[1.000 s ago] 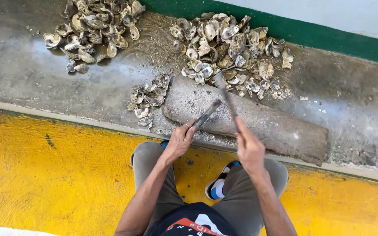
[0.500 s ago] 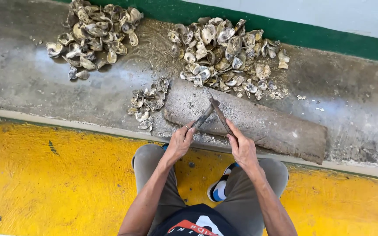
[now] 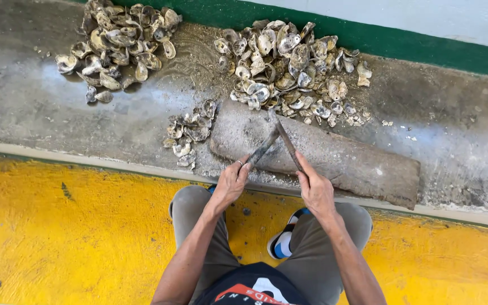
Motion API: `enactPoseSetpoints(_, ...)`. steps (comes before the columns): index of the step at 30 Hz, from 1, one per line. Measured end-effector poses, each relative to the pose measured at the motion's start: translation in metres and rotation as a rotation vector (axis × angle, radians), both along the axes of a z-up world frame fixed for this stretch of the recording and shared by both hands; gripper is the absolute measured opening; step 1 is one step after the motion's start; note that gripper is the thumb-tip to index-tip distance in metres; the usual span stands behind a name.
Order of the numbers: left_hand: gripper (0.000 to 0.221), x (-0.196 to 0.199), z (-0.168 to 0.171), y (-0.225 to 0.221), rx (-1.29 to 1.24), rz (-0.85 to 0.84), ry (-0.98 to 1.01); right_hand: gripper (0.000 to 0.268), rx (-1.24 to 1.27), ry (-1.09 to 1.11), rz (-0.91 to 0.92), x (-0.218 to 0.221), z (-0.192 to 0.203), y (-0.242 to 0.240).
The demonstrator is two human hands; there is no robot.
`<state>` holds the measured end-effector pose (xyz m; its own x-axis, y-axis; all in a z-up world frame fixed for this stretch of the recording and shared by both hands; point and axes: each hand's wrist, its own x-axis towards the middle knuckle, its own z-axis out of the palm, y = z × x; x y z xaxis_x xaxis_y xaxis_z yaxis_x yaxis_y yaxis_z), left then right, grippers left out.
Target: Breaking oyster shells on a concrete block using a metal rod.
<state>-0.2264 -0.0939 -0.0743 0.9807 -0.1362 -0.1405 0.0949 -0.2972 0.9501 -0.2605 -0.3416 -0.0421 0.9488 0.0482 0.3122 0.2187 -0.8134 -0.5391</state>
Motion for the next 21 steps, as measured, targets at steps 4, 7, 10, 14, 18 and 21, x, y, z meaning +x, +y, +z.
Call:
enactPoseSetpoints(4,0.049,-0.004,-0.022,0.004,0.002,-0.025,-0.062,0.051,0.129,-0.103,0.087,-0.009,0.024,-0.006)
enactPoseSetpoints(7,0.050,0.000,-0.014,0.002,0.015,-0.009,-0.028,0.050,0.216,-0.135,0.054,-0.011,0.051,0.001)
enactPoseSetpoints(10,0.050,-0.001,-0.013,0.003,-0.015,0.001,0.020,0.049,0.227,-0.191,-0.028,-0.006,0.022,0.003)
enactPoseSetpoints(14,0.051,-0.002,-0.026,0.002,-0.006,0.005,-0.044,0.053,0.095,-0.019,0.006,-0.002,-0.027,-0.001)
enactPoseSetpoints(18,0.049,-0.001,-0.028,-0.002,0.011,0.044,-0.114,0.050,0.284,-0.102,0.137,0.006,-0.030,-0.010)
enactPoseSetpoints(21,0.051,-0.015,-0.027,-0.020,0.063,0.050,-0.115,0.034,0.852,0.438,-0.122,0.009,-0.072,-0.019)
